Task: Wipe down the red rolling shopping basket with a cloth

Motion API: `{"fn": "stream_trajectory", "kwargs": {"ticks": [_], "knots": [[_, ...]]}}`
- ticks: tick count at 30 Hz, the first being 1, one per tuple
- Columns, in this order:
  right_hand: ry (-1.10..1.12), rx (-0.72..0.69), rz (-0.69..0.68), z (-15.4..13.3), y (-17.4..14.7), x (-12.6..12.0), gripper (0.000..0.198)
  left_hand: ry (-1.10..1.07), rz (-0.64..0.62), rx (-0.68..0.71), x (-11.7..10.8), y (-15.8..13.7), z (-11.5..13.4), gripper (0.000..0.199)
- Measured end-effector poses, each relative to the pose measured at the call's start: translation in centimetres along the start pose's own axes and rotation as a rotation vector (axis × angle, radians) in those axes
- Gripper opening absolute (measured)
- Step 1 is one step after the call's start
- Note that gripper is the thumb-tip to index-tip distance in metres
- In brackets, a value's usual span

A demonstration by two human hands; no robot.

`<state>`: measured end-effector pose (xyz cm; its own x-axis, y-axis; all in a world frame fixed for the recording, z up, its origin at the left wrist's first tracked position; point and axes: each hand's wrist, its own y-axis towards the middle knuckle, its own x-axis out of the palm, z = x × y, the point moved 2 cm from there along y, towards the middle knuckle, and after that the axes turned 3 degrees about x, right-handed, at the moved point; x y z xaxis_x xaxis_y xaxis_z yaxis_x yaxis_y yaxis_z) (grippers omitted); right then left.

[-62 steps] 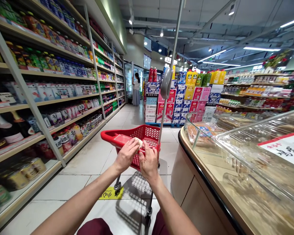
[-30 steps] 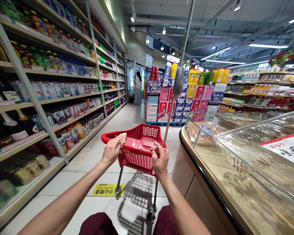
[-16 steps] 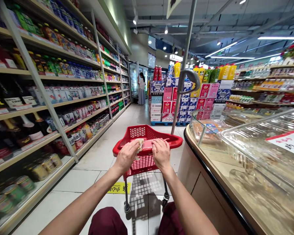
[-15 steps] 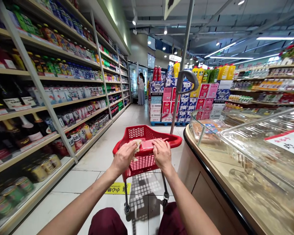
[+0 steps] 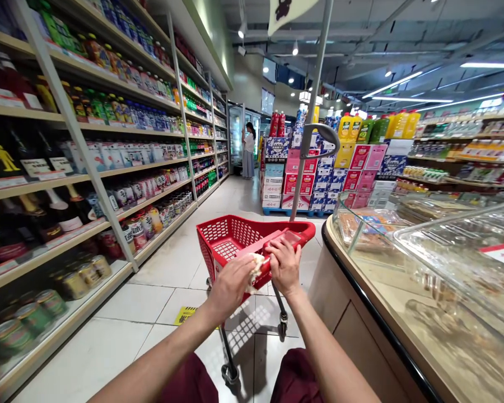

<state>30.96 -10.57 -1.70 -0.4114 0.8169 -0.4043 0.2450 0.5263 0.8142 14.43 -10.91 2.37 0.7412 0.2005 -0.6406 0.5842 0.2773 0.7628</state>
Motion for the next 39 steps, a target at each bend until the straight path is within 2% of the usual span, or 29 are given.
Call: {"fn": "stream_trajectory", "kwargs": {"ticks": [3,6,8,10,13,15,17,20,22,25,28,33,37,39], "knots": [[-0.045,0.084,-0.01,2.8,0.1,-1.5,0.032,-0.111,0.009,0.018,1.2,-0.4,-0.6,0.029],[-0.074,0.188,-0.017,3.8,-0.4,-2.5,0.037,-0.188,0.067,-0.127,2.6,-1.2,-2.6,0.031],[-0.033,0.197,-0.032,3.6,-0.9,-2.7,0.04,-0.196,0.127,-0.201,3.9,-1.2,-3.0,0.032],[0.015,0.19,-0.034,3.5,-1.2,-2.7,0.042,-0.2,0.154,-0.166,5.5,-0.6,-2.1,0.032],[0.025,0.193,-0.041,4.4,-0.9,-3.2,0.041,-0.179,0.145,-0.018,7.5,0.5,-0.6,0.033],[-0.005,0.188,-0.071,5.4,-0.3,-3.8,0.039,-0.132,0.13,0.03,7.8,0.0,-1.3,0.034],[-0.054,0.182,-0.092,5.9,0.2,-4.4,0.038,-0.078,0.125,-0.019,7.3,-1.7,-3.8,0.033],[-0.166,0.169,-0.06,4.6,0.4,-4.7,0.039,0.023,0.201,-0.263,6.3,-4.9,-7.9,0.033],[-0.233,0.092,-0.071,2.6,0.2,-4.2,0.036,0.052,0.23,-0.336,6.3,-5.8,-8.7,0.035],[-0.311,-0.066,-0.156,0.3,-0.4,-3.2,0.027,0.02,0.173,-0.232,7.5,-5.1,-7.3,0.038],[-0.376,-0.13,-0.198,0.5,-0.5,-3.3,0.023,0.033,0.1,-0.137,7.8,-4.9,-7.1,0.039],[-0.467,-0.113,-0.183,1.6,-0.6,-3.2,0.023,0.198,0.1,-0.288,6.5,-8.1,-10.3,0.039],[-0.4,-0.18,-0.299,-0.5,-1.9,-0.5,0.024,0.173,0.029,-0.162,8.0,-8.0,-8.8,0.043],[-0.364,-0.209,-0.328,-0.9,-2.6,0.3,0.027,0.173,-0.026,-0.114,8.1,-8.3,-8.9,0.045]]}}
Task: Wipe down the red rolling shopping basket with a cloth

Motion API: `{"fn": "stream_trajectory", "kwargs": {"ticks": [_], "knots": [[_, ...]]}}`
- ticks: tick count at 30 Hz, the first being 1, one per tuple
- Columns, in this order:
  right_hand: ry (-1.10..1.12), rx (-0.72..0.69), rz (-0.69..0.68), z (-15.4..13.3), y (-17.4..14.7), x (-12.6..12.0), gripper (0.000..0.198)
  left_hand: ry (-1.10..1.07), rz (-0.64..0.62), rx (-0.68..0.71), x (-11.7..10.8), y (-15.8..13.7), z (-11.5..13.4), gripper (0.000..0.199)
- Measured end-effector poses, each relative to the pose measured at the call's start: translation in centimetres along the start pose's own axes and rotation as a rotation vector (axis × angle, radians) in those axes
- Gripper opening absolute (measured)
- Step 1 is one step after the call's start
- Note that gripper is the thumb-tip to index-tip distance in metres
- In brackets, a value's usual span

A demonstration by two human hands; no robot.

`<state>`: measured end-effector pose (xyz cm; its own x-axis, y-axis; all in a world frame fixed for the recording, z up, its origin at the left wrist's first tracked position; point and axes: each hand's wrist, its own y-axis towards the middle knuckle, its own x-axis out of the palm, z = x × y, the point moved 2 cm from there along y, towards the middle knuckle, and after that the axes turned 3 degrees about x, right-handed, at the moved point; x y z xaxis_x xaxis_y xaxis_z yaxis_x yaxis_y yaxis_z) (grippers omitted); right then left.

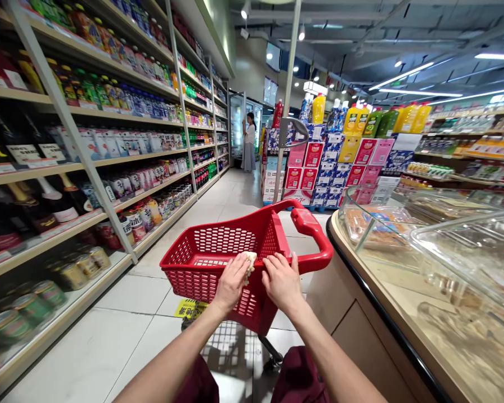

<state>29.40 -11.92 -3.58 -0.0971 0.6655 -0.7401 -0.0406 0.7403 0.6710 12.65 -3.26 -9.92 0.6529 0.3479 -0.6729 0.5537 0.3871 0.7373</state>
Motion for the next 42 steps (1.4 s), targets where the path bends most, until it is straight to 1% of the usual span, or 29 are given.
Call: {"fn": "stream_trajectory", "kwargs": {"ticks": [2,3,5,6,8,10,12,14,15,16,17,18,19,22,23,24,25,26,28,29,30,31,34,35,36,37,40,41,42], "knots": [[0.008,-0.01,0.007,0.2,-0.5,0.4,0.03,0.035,-0.047,-0.034,-0.8,-1.2,-2.1,0.046],[0.005,-0.011,0.012,0.6,-0.8,0.5,0.031,0.062,-0.063,-0.085,-1.5,-2.0,-3.5,0.046],[-0.01,0.001,0.025,1.2,-1.2,0.7,0.032,0.141,-0.029,-0.213,-2.7,-3.6,-6.0,0.043],[-0.02,0.016,0.035,1.4,-1.3,0.8,0.033,0.163,-0.01,-0.244,-3.1,-4.1,-6.6,0.042],[-0.039,0.046,0.056,1.4,-1.4,0.9,0.034,0.157,0.0,-0.214,-3.1,-4.5,-6.3,0.043],[-0.053,0.056,0.062,1.3,-1.4,1.0,0.034,0.115,-0.016,-0.118,-2.6,-4.3,-5.2,0.044],[-0.058,0.039,0.053,1.2,-1.4,0.9,0.035,0.088,-0.031,-0.082,-2.6,-4.3,-5.3,0.043],[-0.051,0.016,0.05,1.3,-1.5,0.8,0.035,0.1,-0.007,-0.177,-3.4,-5.1,-7.2,0.041],[-0.043,0.014,0.059,1.3,-1.5,0.8,0.034,0.115,0.018,-0.267,-3.9,-5.7,-8.6,0.041],[-0.031,0.017,0.074,1.3,-1.6,0.8,0.034,0.157,0.114,-0.385,-4.5,-6.4,-10.0,0.041],[-0.018,0.025,0.094,1.4,-1.6,0.8,0.033,0.184,0.161,-0.454,-4.9,-6.9,-10.9,0.042],[-0.004,0.034,0.116,1.4,-1.7,0.9,0.032,0.202,0.186,-0.487,-5.0,-7.2,-11.3,0.042],[0.008,0.042,0.137,1.4,-1.7,0.9,0.032,0.204,0.177,-0.468,-4.8,-7.2,-11.2,0.042],[0.025,0.051,0.17,1.5,-1.8,1.1,0.03,0.142,0.02,-0.251,-3.4,-6.4,-9.0,0.041],[0.023,0.046,0.167,1.6,-1.8,1.2,0.031,0.122,-0.018,-0.194,-3.1,-6.1,-8.5,0.04],[0.02,0.037,0.158,1.6,-1.8,1.1,0.031,0.11,-0.035,-0.17,-3.1,-6.0,-8.4,0.04],[0.015,0.027,0.145,1.7,-1.9,1.1,0.031,0.114,-0.018,-0.194,-3.3,-6.1,-8.8,0.041],[0.011,0.019,0.132,1.7,-1.9,1.1,0.032,0.132,0.021,-0.249,-3.7,-6.4,-9.6,0.041],[0.006,0.015,0.118,1.6,-1.9,1.0,0.033,0.195,0.145,-0.422,-4.5,-7.1,-11.4,0.042],[0.007,0.02,0.121,1.5,-1.9,0.9,0.033,0.214,0.175,-0.47,-4.6,-7.3,-12.0,0.042],[0.011,0.028,0.128,1.4,-1.9,0.9,0.033,0.217,0.179,-0.483,-4.5,-7.2,-12.0,0.042],[0.016,0.038,0.138,1.3,-1.9,0.8,0.032,0.203,0.152,-0.45,-4.1,-7.0,-11.7,0.042],[0.031,0.057,0.142,1.5,-1.6,0.6,0.033,0.098,-0.002,-0.221,-2.5,-5.6,-9.1,0.042],[0.031,0.064,0.141,1.8,-1.5,0.4,0.033,0.072,-0.032,-0.17,-2.2,-5.2,-8.4,0.042],[0.026,0.078,0.145,2.1,-1.4,0.3,0.033,0.063,-0.032,-0.162,-2.1,-4.9,-8.0,0.042],[0.014,0.103,0.159,2.4,-1.4,0.1,0.033,0.072,-0.002,-0.198,-2.1,-4.7,-7.9,0.042],[-0.036,0.188,0.203,3.3,-1.3,-0.3,0.03,0.118,0.138,-0.378,-1.8,-4.2,-7.9,0.042],[-0.048,0.207,0.206,3.4,-1.2,-0.4,0.03,0.106,0.146,-0.382,-1.4,-3.7,-7.4,0.042],[-0.055,0.222,0.203,3.5,-1.1,-0.4,0.029,0.079,0.128,-0.35,-0.8,-3.2,-6.5,0.042]]}}
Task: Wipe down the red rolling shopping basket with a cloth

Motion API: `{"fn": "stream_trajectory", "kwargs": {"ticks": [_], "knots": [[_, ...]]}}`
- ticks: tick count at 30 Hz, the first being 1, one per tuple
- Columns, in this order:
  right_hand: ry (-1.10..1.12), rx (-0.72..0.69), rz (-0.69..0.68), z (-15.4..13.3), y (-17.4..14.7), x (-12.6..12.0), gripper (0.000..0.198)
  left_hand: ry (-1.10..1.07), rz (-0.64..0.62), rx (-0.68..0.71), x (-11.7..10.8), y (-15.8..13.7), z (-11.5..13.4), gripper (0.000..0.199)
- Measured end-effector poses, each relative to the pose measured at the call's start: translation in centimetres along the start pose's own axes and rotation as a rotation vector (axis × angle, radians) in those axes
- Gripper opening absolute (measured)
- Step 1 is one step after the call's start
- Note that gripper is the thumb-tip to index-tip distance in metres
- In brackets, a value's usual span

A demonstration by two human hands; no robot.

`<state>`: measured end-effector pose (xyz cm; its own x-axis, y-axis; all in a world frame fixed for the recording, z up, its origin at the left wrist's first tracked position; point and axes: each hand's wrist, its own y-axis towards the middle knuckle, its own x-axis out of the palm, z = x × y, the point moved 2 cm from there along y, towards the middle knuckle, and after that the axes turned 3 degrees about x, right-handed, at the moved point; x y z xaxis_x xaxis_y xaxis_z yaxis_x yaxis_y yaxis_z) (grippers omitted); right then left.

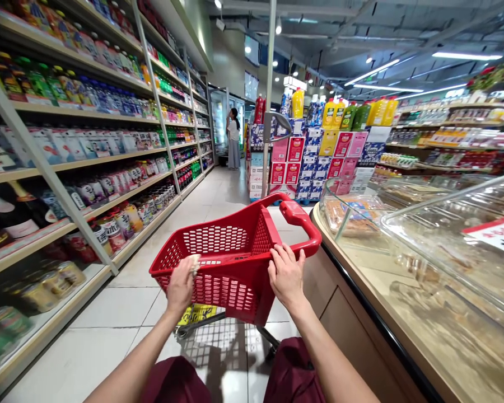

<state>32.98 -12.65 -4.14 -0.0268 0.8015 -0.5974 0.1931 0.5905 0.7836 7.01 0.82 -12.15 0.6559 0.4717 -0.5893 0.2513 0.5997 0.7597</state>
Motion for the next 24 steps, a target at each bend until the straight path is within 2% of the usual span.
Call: {"fn": "stream_trajectory", "kwargs": {"ticks": [2,4,6,8,10,12,15,17,19,22,24], "knots": [[-0.006,0.022,-0.01,0.0,0.4,0.0,0.028,-0.066,-0.072,0.114,1.2,0.2,2.4,0.042],[0.002,0.033,-0.017,0.1,0.8,-0.2,0.027,-0.1,-0.115,0.174,1.9,0.4,3.7,0.042],[0.009,0.028,-0.019,0.5,1.2,-0.5,0.026,-0.096,-0.1,0.128,1.7,0.5,3.1,0.042],[-0.01,0.04,0.008,1.1,1.4,-0.7,0.025,-0.064,-0.021,0.007,1.0,0.5,1.4,0.042],[-0.038,0.057,0.038,1.6,1.4,-0.8,0.026,-0.046,0.041,-0.067,0.9,0.5,0.8,0.042],[-0.053,0.067,0.046,2.0,1.3,-0.8,0.026,-0.07,0.014,-0.015,1.5,0.6,2.6,0.042],[-0.052,0.073,0.034,2.3,1.6,-0.8,0.027,-0.144,-0.098,0.171,2.9,1.1,7.2,0.046],[-0.054,0.077,0.038,2.8,2.0,-1.1,0.027,-0.172,-0.146,0.254,3.1,1.6,8.6,0.048],[-0.064,0.088,0.058,3.5,2.3,-1.5,0.027,-0.169,-0.117,0.204,2.7,2.2,7.8,0.047],[-0.067,0.086,0.07,4.2,2.3,-1.8,0.028,-0.129,-0.006,0.009,2.3,2.7,5.9,0.043],[-0.052,0.071,0.057,4.4,2.0,-1.8,0.029,-0.145,-0.015,0.023,2.9,2.8,7.0,0.043]]}}
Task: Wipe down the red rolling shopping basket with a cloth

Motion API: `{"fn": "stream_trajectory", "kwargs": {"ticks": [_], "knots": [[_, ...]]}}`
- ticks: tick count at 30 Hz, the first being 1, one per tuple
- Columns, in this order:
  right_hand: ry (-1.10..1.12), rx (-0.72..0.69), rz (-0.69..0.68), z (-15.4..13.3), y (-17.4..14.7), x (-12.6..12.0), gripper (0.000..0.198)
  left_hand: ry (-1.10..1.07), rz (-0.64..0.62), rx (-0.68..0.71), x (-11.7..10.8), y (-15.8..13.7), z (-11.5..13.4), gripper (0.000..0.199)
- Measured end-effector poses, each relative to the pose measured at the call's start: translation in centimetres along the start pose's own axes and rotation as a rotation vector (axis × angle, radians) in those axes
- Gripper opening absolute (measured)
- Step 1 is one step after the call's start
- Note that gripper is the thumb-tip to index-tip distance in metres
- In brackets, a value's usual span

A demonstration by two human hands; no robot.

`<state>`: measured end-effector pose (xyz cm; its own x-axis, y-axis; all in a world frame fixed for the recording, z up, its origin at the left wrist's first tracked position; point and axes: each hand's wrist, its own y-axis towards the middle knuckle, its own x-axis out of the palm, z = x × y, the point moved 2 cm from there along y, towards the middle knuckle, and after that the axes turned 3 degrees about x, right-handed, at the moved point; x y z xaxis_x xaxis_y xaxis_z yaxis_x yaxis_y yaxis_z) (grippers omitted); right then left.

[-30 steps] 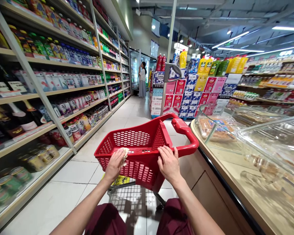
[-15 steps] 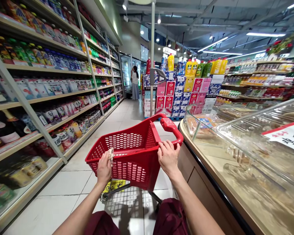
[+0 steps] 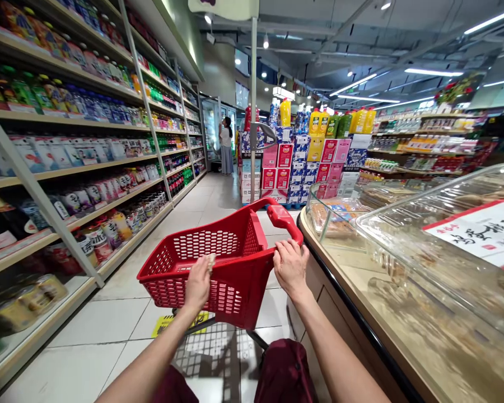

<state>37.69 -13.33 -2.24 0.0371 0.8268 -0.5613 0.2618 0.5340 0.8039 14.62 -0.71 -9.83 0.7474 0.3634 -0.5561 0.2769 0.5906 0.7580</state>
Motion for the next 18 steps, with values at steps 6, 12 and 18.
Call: {"fn": "stream_trajectory", "kwargs": {"ticks": [6,12,18], "knots": [[0.063,-0.013,-0.02,0.0,-0.9,-0.3,0.031,-0.113,-0.138,0.271,1.7,0.8,5.9,0.047],[0.13,0.031,-0.026,-0.2,-1.2,-0.7,0.035,-0.077,0.033,0.029,0.6,1.0,4.4,0.043],[0.216,0.073,-0.002,0.8,-1.0,-1.0,0.039,-0.167,-0.12,0.337,2.8,1.2,10.2,0.051]]}}
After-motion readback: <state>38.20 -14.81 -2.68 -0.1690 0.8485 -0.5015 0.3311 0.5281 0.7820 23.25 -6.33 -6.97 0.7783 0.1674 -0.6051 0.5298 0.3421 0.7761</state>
